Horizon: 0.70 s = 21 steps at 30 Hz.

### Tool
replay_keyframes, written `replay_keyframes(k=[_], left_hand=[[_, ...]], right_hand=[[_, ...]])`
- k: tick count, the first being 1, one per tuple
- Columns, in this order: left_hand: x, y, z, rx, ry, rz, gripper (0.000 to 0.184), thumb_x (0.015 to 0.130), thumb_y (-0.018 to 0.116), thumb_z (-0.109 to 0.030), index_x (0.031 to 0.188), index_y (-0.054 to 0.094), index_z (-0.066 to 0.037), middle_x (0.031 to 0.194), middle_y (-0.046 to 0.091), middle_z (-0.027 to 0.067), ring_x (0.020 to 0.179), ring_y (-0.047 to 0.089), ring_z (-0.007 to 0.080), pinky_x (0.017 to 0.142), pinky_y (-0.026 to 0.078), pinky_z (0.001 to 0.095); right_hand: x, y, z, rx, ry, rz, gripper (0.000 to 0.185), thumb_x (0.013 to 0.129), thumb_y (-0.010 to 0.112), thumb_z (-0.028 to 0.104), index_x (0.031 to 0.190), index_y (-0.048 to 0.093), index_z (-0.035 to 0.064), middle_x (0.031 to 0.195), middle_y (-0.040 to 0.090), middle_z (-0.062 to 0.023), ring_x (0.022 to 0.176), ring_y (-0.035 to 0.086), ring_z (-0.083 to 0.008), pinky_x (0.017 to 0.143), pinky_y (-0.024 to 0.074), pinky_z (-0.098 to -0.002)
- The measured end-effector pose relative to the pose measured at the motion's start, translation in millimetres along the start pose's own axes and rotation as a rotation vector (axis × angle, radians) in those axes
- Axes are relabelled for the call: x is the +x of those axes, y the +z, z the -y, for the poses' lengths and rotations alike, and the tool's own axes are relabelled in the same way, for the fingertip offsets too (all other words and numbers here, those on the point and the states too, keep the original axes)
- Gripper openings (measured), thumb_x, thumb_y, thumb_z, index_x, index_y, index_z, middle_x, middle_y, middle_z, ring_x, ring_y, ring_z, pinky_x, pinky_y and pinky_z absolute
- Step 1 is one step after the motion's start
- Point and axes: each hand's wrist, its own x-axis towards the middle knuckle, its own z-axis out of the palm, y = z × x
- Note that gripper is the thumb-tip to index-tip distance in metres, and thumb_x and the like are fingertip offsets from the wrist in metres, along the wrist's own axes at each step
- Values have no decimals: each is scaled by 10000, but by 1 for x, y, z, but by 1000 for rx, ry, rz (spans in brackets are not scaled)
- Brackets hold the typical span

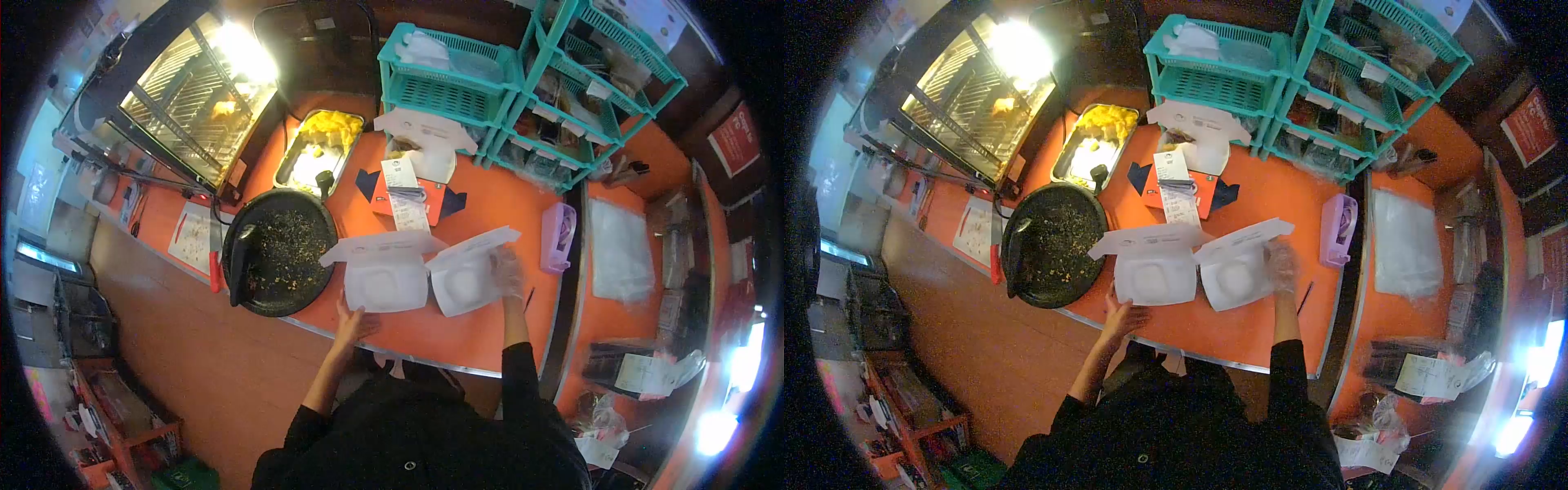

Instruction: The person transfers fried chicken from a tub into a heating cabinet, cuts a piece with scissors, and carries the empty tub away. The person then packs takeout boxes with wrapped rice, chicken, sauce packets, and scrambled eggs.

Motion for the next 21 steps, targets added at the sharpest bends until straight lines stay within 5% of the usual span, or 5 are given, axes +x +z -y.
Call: replay_keyframes(k=[4,15,17,20,21], left_hand=[[15,-14,13,12,106,163,665,934,413,-100,1444,68,-350,1273,482,211,999,631,327,801,540,409],[24,-17,-14,-47,-47,214,699,912,420,-26,1464,67,-270,1394,356,182,1104,574,350,953,477,455],[21,-15,-21,-34,-35,248,700,915,435,-34,1467,68,-260,1413,326,170,1152,536,338,962,467,459],[32,-21,-15,19,54,294,708,911,483,-74,1471,80,-233,1402,320,146,1102,538,264,878,484,393],[38,-25,-12,60,125,303,719,904,516,-105,1473,90,-215,1373,345,134,1004,579,201,785,510,323]], right_hand=[[-39,-4,-1,44,-261,-273,152,855,581,187,934,629,66,821,648,-140,792,635,-299,697,508,-396],[-185,-25,3,392,123,-3,147,832,585,114,951,622,37,892,645,-193,890,623,-359,734,497,-416],[-209,0,15,394,220,69,183,853,569,124,1006,618,36,916,649,-193,894,631,-344,751,503,-397],[-221,39,45,1269,378,-74,261,895,542,185,1117,580,53,937,651,-190,854,635,-307,771,501,-381],[-206,0,88,993,398,73,272,908,529,207,1129,569,52,977,645,-173,878,622,-290,777,497,-375]])
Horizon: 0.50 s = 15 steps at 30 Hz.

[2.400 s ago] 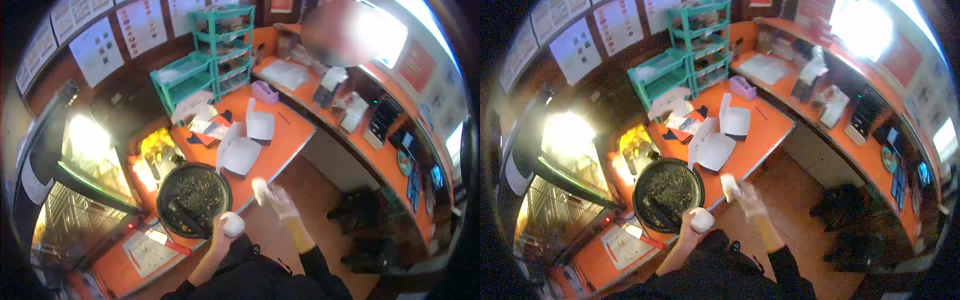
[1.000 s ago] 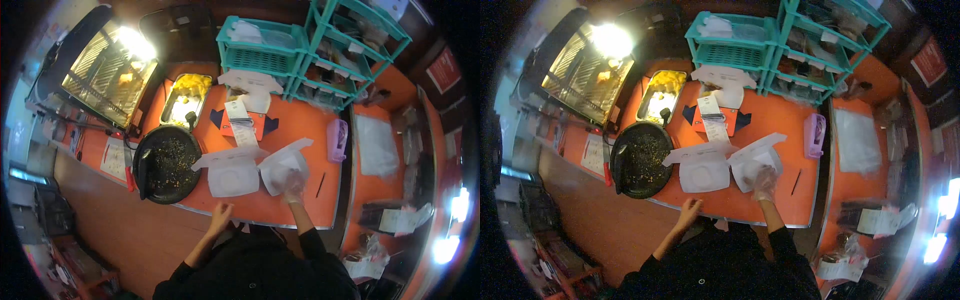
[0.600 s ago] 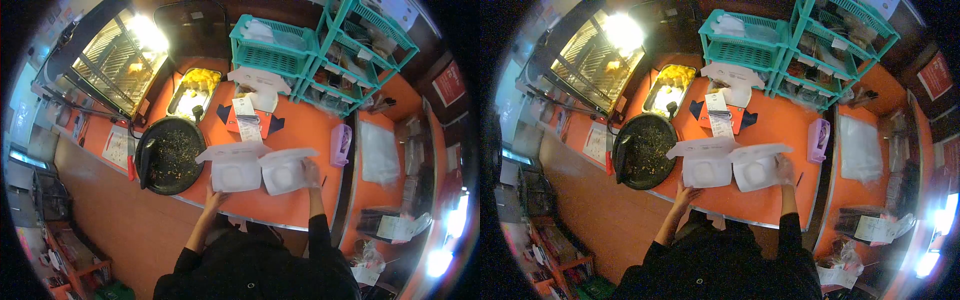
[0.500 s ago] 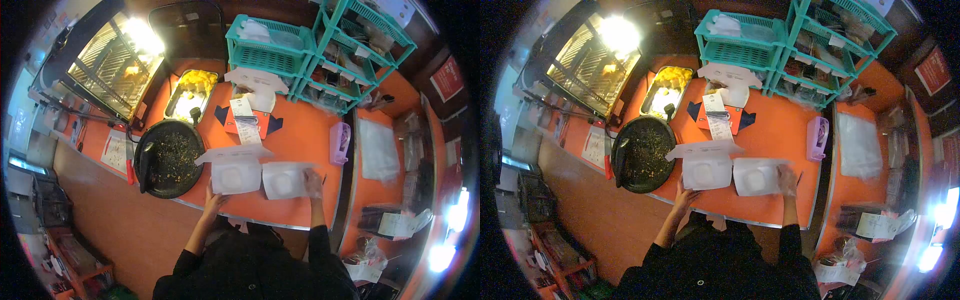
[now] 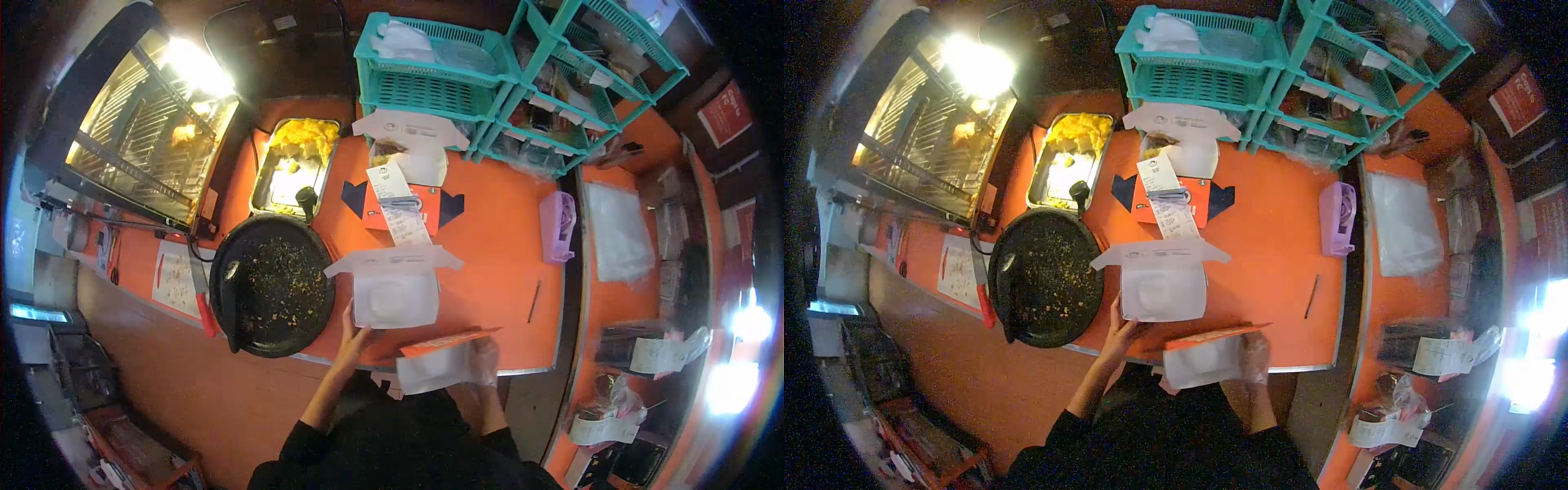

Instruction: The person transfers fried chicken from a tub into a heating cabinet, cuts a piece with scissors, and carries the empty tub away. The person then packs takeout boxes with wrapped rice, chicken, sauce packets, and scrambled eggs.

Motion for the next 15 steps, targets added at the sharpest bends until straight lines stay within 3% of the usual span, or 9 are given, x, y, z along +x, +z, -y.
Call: replay_keyframes(k=[1,2,3,4,5,6,9,11,15], left_hand=[[-1,-4,-7,84,-8,33,709,918,523,-136,1478,90,-181,1395,315,132,1046,551,208,820,496,326],[0,-10,-14,85,-16,35,709,918,523,-136,1478,90,-181,1395,315,132,1046,551,208,820,496,326],[1,-15,-23,100,-101,60,696,931,508,-144,1483,85,-175,1439,270,145,1178,451,245,933,419,359],[0,-20,-32,118,-187,88,683,945,493,-152,1489,80,-168,1483,225,158,1310,351,281,1046,341,393],[-7,-13,-62,418,-267,33,625,954,499,-204,1472,165,-99,1471,244,176,1297,364,285,1039,337,382],[-14,-5,-94,422,-276,41,625,954,499,-204,1472,165,-99,1471,244,176,1297,364,285,1039,337,382],[-13,15,-173,850,-128,69,612,923,549,-217,1440,260,-58,1439,283,216,1305,358,327,1049,325,387],[6,33,-200,1222,372,75,602,877,597,-243,1400,352,-74,1381,357,226,1301,354,376,1078,273,447],[41,74,-195,1353,720,92,598,838,621,-250,1365,391,-86,1334,415,211,1293,350,395,1096,196,522]], right_hand=[[-6,16,33,-294,75,59,285,922,517,229,1141,558,51,1017,639,-155,903,609,-273,782,493,-368],[-9,33,20,-295,84,59,285,922,517,229,1141,558,51,1017,639,-155,903,609,-273,782,493,-368],[-13,51,19,-68,125,-19,275,905,545,225,1111,573,44,1012,640,-153,903,612,-270,765,494,-369],[-16,59,18,-265,154,-16,260,891,564,225,1069,591,38,995,644,-141,884,616,-261,754,495,-365],[-16,67,43,-461,185,-7,247,877,584,226,1028,608,32,978,649,-129,865,621,-252,743,495,-360],[-22,81,36,-460,196,-11,247,877,584,226,1028,608,32,978,649,-129,865,621,-252,743,495,-360],[-33,107,44,123,-152,-296,215,871,597,205,1005,622,40,907,662,-115,795,628,-253,753,491,-371],[-31,103,81,-260,-25,-199,195,902,569,190,1030,616,50,905,637,-151,826,624,-296,722,485,-378],[-32,107,96,-300,-73,-256,214,895,581,181,1061,613,49,922,635,-147,836,623,-293,732,488,-368]])
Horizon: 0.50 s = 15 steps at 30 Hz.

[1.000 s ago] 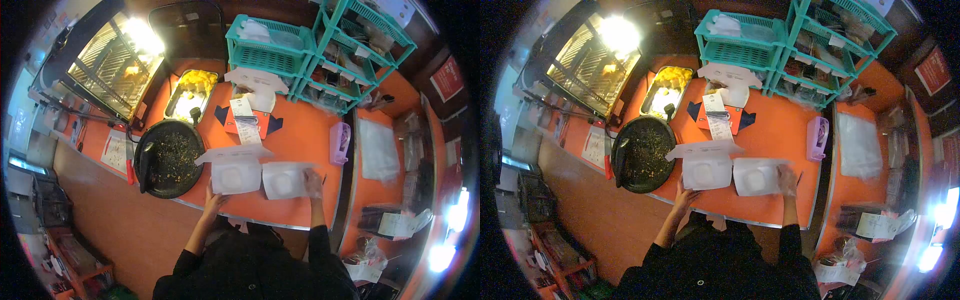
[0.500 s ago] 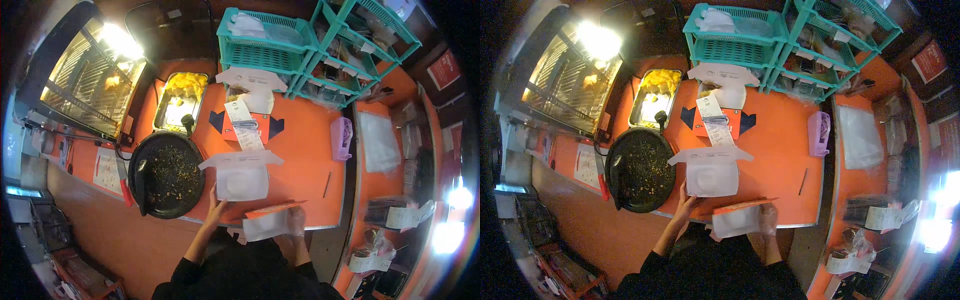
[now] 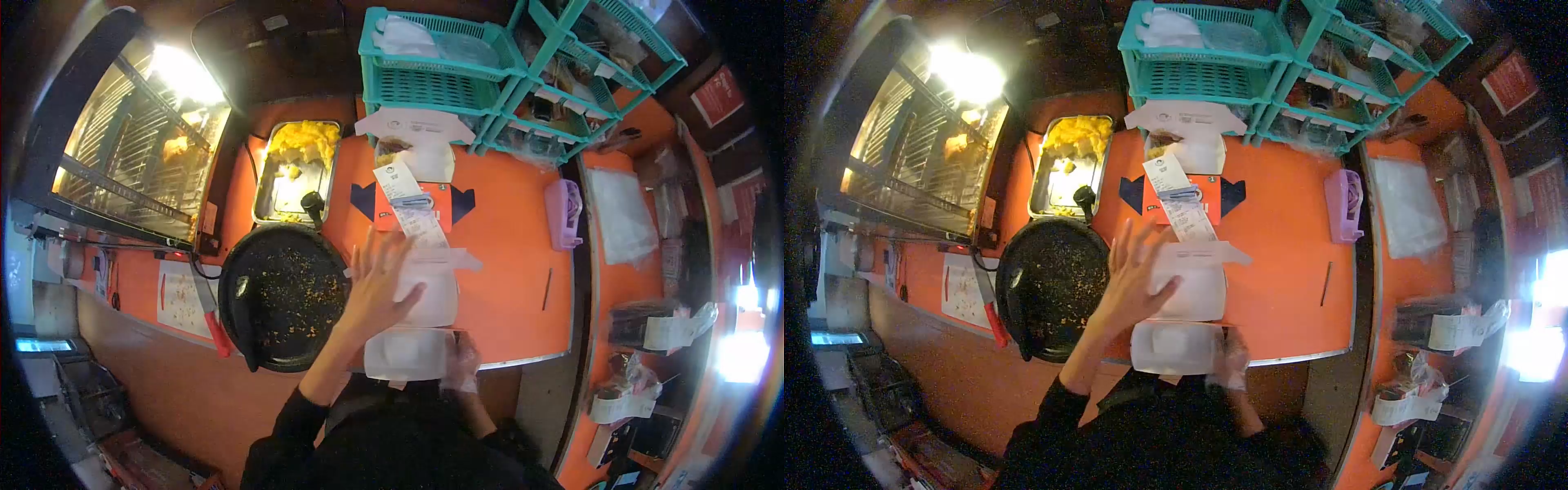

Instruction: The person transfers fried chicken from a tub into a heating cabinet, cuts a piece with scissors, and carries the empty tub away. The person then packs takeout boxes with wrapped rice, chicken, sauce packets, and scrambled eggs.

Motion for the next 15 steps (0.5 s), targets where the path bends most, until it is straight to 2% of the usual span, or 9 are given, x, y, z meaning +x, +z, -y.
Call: replay_keyframes(k=[2,3,4,6,8,9,11,15], left_hand=[[6,18,-6,12,107,92,549,831,624,-254,1322,431,-99,1330,436,165,1293,368,341,1093,152,558],[2,28,-7,15,109,88,549,831,624,-254,1322,431,-99,1330,436,165,1293,368,341,1093,152,558],[-10,39,-10,7,96,116,533,822,630,-243,1301,444,-103,1322,440,151,1289,376,315,1094,149,552],[-28,43,-24,-9,43,175,497,800,644,-213,1255,472,-112,1278,459,112,1256,410,261,1087,158,538],[-43,48,-30,-47,4,160,484,797,645,-203,1240,476,-109,1260,465,113,1247,414,270,1082,170,535],[-46,50,-32,-79,-27,138,471,793,646,-194,1225,481,-105,1241,470,115,1238,418,278,1077,182,531],[-41,43,-41,-139,-85,108,463,782,649,-178,1207,484,-99,1248,464,118,1245,411,289,1077,195,514],[-31,44,-50,-69,-137,139,393,776,648,-164,1143,517,-111,1280,438,129,1267,390,307,1088,193,511]], right_hand=[[3,-32,25,257,11,165,268,859,599,141,1113,580,55,942,633,-115,846,615,-264,745,491,-340],[4,-39,12,259,7,163,268,859,599,141,1113,580,55,942,633,-115,846,615,-264,745,491,-340],[0,-51,-14,137,-135,179,233,878,586,145,1091,583,52,915,628,-118,829,610,-249,723,489,-339],[7,-82,-60,8,-270,202,201,896,574,149,1069,585,49,887,623,-121,812,604,-234,701,488,-338],[18,-111,-93,-374,-291,297,180,926,552,178,1037,587,41,839,614,-118,761,594,-201,651,487,-344],[26,-116,-91,-374,-293,306,180,926,552,178,1037,587,41,839,614,-118,761,594,-201,651,487,-344],[56,-125,-79,228,277,45,203,930,563,217,976,592,22,769,598,-90,696,575,-167,607,481,-320],[133,-131,-82,312,308,27,275,941,556,279,928,597,8,723,585,-55,671,563,-132,602,475,-283]])
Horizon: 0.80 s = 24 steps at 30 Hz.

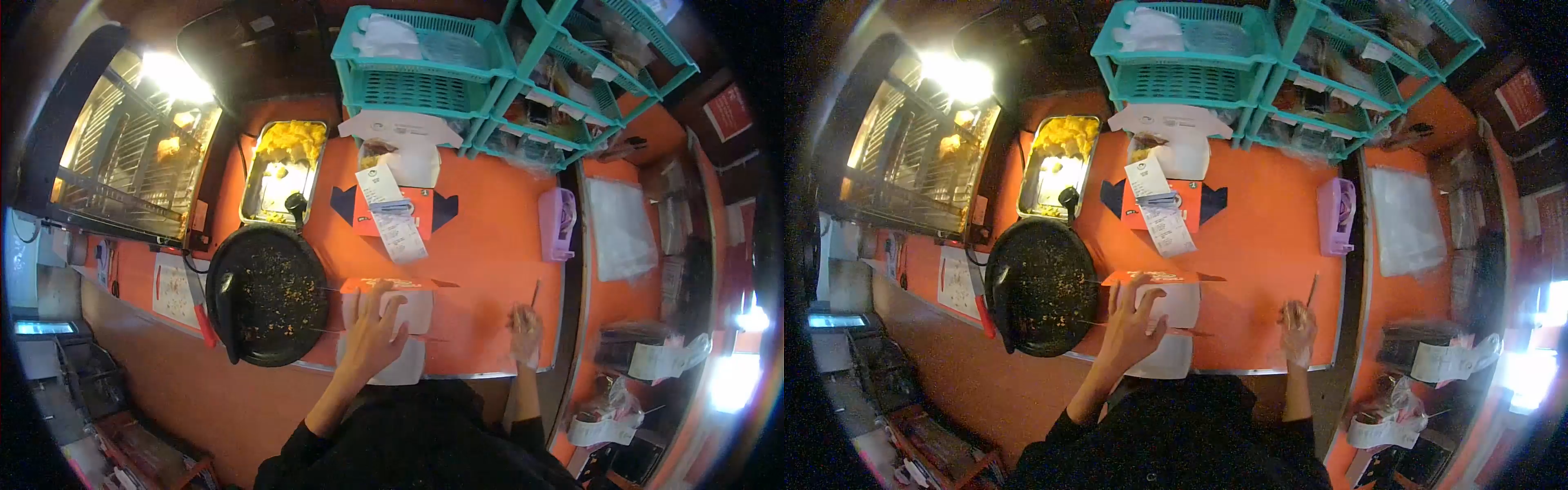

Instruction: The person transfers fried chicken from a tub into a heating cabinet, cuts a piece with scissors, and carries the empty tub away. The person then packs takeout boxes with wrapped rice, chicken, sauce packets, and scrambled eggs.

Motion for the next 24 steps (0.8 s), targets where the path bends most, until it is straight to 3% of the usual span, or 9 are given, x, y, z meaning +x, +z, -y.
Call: replay_keyframes(k=[2,4,6,8,10,13,18,23,24], left_hand=[[8,4,-8,97,-19,-55,372,770,650,-156,1121,533,-117,1292,424,153,1302,353,340,1093,184,523],[16,6,-22,83,-21,-53,347,772,651,-150,1101,549,-108,1303,408,175,1332,311,377,1091,185,534],[22,11,-38,121,-47,-110,322,785,643,-151,1092,558,-100,1310,399,177,1336,304,394,1084,192,545],[25,25,-50,118,-63,-123,275,790,639,-133,1054,580,-86,1318,389,176,1324,326,398,1076,209,551],[25,40,-59,44,-47,-218,279,750,649,-107,1025,608,-81,1293,434,167,1294,375,375,1064,232,560],[20,57,-76,-8,-56,-231,233,759,647,-78,990,626,-53,1261,461,175,1259,411,393,1022,310,560],[5,73,-95,-90,-38,-239,196,759,648,-53,954,638,-42,1202,515,178,1205,467,379,992,369,545],[-7,78,-88,-67,-96,-304,224,723,668,-20,939,641,-73,1183,522,167,1159,501,364,955,413,500],[-6,76,-87,-61,-193,-310,222,719,667,-12,931,643,-73,1165,527,162,1130,517,356,932,425,485]], right_hand=[[42,-1,3,196,-156,47,267,947,550,268,924,599,6,768,595,-43,686,558,-101,610,468,-248],[77,2,31,-11,-258,31,259,950,547,256,953,591,0,800,604,-49,694,574,-118,615,484,-286],[134,-2,31,-409,-575,-7,201,932,560,199,1012,585,16,833,612,-82,741,606,-202,655,484,-327],[150,10,94,-95,-528,21,202,896,577,156,1072,583,57,910,613,-153,849,608,-307,733,474,-395],[239,20,72,-400,-682,15,242,873,579,110,1110,574,64,1028,617,-156,953,592,-327,800,466,-393],[287,46,136,-672,-1167,-72,255,907,535,100,1150,595,50,1082,634,-167,983,620,-251,786,509,-367],[347,68,139,-775,-973,125,264,895,553,106,1148,589,40,1074,634,-166,970,621,-254,779,512,-366],[373,62,132,-670,-867,137,276,884,572,112,1147,583,30,1066,633,-166,958,622,-258,772,515,-366],[375,61,129,-640,-849,130,279,882,576,113,1147,581,28,1065,633,-166,955,623,-259,771,515,-366]])
